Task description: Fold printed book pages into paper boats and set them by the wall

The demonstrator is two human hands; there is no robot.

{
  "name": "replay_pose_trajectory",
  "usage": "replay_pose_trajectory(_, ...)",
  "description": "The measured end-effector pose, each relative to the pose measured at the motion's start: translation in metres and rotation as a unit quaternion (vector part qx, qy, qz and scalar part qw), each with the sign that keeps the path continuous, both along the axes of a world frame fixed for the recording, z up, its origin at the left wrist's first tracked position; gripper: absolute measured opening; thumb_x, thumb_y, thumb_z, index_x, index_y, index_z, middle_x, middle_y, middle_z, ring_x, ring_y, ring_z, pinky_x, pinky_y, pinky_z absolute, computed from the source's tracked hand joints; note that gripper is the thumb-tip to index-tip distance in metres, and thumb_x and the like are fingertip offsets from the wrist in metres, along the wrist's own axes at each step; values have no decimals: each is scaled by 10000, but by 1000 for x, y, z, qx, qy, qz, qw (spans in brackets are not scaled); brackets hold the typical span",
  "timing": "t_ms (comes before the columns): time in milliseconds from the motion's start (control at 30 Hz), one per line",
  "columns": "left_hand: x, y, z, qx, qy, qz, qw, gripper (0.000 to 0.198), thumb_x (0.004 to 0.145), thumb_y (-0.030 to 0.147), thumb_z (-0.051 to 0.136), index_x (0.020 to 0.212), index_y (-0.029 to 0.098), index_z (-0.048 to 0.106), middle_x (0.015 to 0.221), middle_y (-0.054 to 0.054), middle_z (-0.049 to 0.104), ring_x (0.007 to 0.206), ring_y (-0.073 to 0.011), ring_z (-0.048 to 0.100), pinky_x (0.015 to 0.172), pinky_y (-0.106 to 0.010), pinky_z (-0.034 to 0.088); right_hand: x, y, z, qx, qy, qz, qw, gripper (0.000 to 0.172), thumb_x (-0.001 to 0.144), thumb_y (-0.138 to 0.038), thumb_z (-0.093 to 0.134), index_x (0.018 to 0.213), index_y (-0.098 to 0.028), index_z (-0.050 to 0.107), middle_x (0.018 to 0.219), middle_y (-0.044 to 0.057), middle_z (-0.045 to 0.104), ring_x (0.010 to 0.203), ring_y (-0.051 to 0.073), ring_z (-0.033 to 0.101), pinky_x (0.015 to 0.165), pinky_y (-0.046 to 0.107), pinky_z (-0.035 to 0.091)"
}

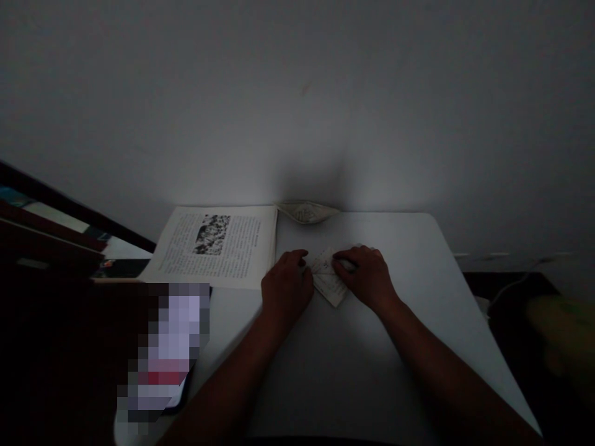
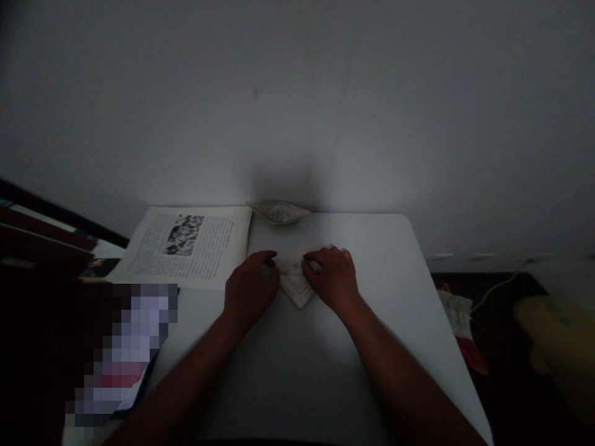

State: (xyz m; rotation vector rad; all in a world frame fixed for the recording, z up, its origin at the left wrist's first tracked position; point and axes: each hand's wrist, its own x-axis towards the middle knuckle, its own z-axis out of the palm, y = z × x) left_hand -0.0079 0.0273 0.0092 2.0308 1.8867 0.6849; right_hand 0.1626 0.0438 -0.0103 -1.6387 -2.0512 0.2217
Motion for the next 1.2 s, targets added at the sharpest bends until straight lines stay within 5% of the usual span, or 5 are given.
replay_pose_trajectory(300,11,-3,-3,-13,79,-36,996,337,843,320,521,1165,220,520,1090,-46,599,918,-174,608,714,-265,473,-1,-1,-2,5,0,-15,1000,332,812,-334,553,1098,-176,611,961,75,680,881,239,572,830,387,371)
replay_pose_trajectory(667,13,-5,-7,23,101,-44,994,362,818,332,532,1165,231,513,1083,-54,550,866,-179,601,618,-262,484,-1,0,-2,61,40,-18,997,276,734,-309,627,984,-192,623,990,89,629,958,270,533,848,431,389)
replay_pose_trajectory(900,11,1,-12,71,-85,-116,987,431,785,289,584,1184,149,501,1100,-109,585,1006,-223,562,882,-359,449,0,-11,5,109,209,68,970,173,774,-261,599,941,-222,618,827,24,669,757,168,630,703,300,509)
replay_pose_trajectory(1067,6,4,-10,-33,-222,-136,965,178,787,326,599,861,165,616,760,-8,647,703,-153,596,662,-263,471,1,-16,4,133,277,28,951,346,726,-250,673,1061,-244,587,844,12,679,755,159,643,698,290,520)
replay_pose_trajectory(1200,3,5,-6,-56,-331,-91,938,178,776,326,613,830,157,624,744,8,645,680,-132,597,604,-220,457,2,-13,-2,128,356,33,925,317,708,-222,699,1008,-248,600,876,20,667,797,168,626,717,307,507)
